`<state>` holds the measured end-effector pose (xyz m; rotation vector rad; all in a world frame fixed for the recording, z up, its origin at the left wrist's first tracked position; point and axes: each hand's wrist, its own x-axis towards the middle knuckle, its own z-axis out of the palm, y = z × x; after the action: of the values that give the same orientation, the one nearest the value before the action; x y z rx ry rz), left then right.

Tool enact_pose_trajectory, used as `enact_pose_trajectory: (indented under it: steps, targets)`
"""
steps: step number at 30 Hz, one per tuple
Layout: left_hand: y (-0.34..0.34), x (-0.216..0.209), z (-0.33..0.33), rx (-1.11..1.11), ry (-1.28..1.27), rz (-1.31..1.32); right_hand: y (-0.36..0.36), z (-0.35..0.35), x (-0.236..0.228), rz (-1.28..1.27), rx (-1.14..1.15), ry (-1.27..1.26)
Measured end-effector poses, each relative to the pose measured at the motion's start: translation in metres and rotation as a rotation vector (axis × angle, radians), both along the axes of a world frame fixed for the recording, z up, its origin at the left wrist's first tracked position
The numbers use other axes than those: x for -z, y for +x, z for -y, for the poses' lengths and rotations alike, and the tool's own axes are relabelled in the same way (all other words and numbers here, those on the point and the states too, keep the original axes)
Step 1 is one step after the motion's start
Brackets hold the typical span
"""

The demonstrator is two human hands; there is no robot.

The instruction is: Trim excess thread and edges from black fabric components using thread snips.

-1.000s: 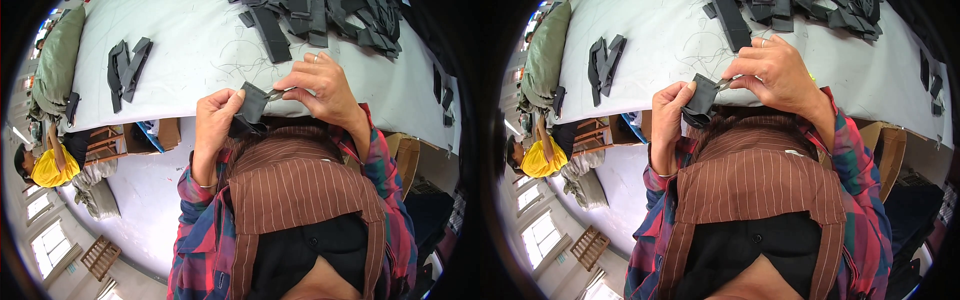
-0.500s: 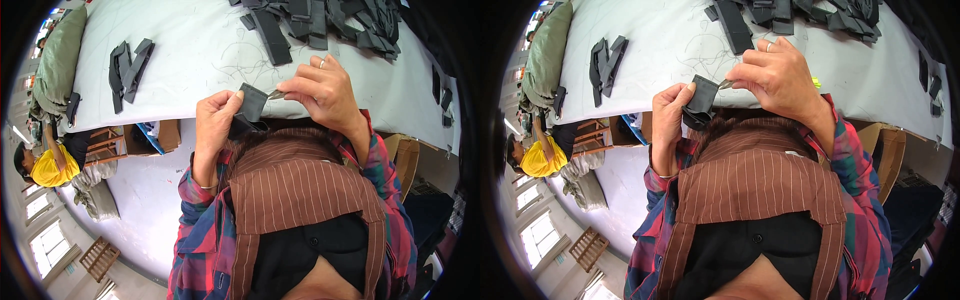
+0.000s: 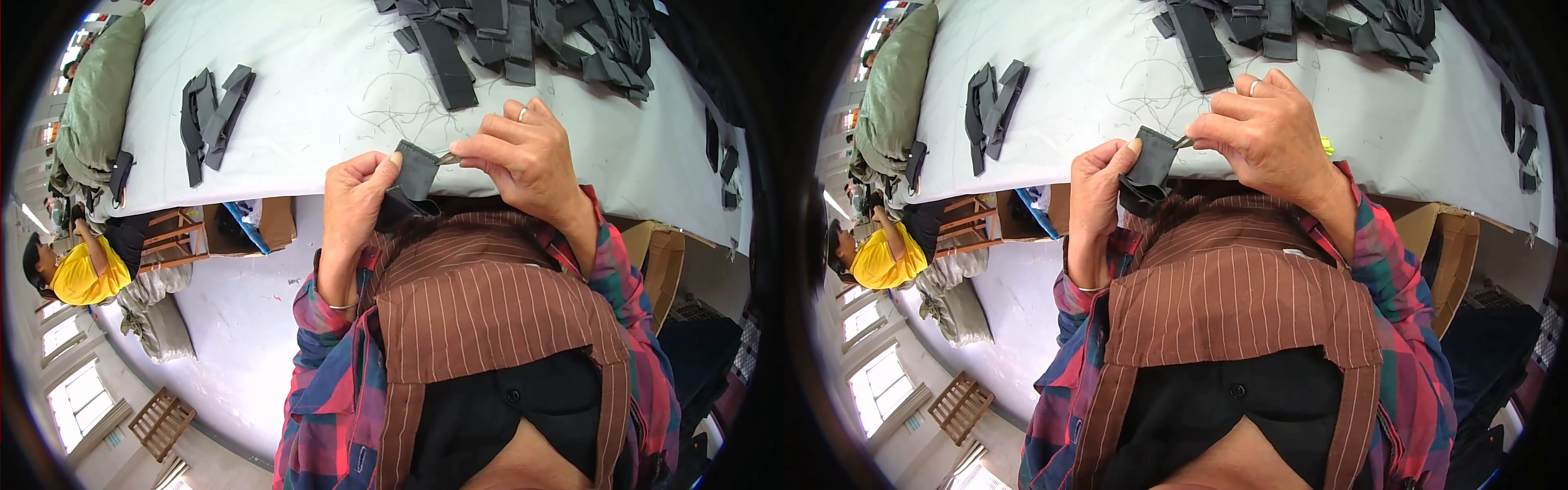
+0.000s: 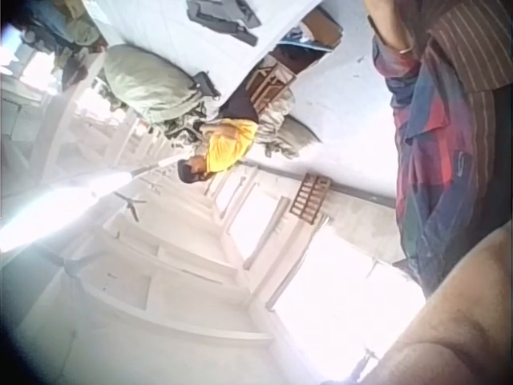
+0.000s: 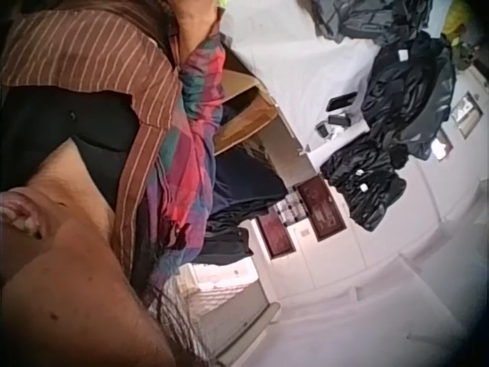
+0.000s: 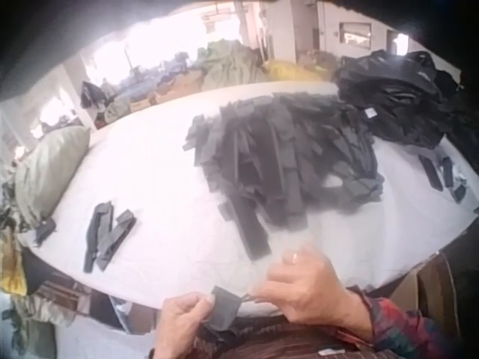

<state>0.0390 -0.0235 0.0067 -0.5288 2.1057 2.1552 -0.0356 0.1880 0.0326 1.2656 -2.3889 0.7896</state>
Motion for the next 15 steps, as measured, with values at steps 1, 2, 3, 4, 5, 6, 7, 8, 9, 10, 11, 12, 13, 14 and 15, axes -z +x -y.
enact_pose_trajectory:
  steps: [1, 2, 3, 4, 5, 6, 7, 8, 9, 10, 11, 12, 13, 14, 15]
  targets:
    - [0.000, 0.001, 0.000, 0.003, -0.005, 0.002, 0.001, 0.000, -0.001, -0.002, 0.000, -0.001]
    - [0.001, 0.000, 0.000, 0.002, -0.006, 0.001, 0.002, 0.000, -0.001, 0.014, 0.014, -0.012]
    - [0.000, 0.000, 0.000, 0.005, -0.010, -0.006, 0.002, 0.001, -0.002, 0.028, 0.031, -0.023]
    - [0.001, -0.001, 0.000, 0.007, -0.014, -0.013, 0.003, 0.002, -0.002, 0.025, 0.031, -0.024]
    - [0.001, -0.003, 0.000, 0.007, -0.015, -0.016, 0.003, 0.003, -0.001, 0.111, 0.051, -0.079]
    - [0.000, -0.006, -0.002, 0.002, -0.035, -0.023, 0.004, 0.005, 0.000, 0.195, 0.070, -0.133]
    - [0.000, -0.008, -0.004, -0.004, -0.055, -0.031, 0.004, 0.007, 0.000, 0.191, 0.071, -0.134]
    - [0.000, -0.009, -0.005, -0.003, -0.056, -0.035, 0.005, 0.010, 0.000, 0.182, 0.069, -0.159]
    - [0.001, -0.010, -0.005, 0.002, -0.068, -0.036, 0.005, 0.012, 0.000, 0.174, 0.065, -0.185]
    - [0.001, -0.011, -0.006, 0.007, -0.081, -0.038, 0.006, 0.014, 0.001, 0.171, 0.064, -0.186]
    - [0.002, -0.011, -0.006, 0.006, -0.082, -0.041, 0.006, 0.015, 0.002, 0.157, 0.073, -0.172]
    - [0.002, -0.011, -0.006, 0.001, -0.077, -0.036, 0.007, 0.016, 0.002, 0.145, 0.083, -0.157]
    - [0.002, -0.011, -0.006, -0.004, -0.071, -0.032, 0.008, 0.017, 0.002, 0.144, 0.083, -0.159]
    - [0.002, -0.011, -0.006, -0.003, -0.072, -0.034, 0.009, 0.017, 0.001, 0.121, 0.089, -0.148]
    - [0.002, -0.011, -0.005, 0.001, -0.074, -0.035, 0.009, 0.018, 0.000, 0.099, 0.093, -0.138]
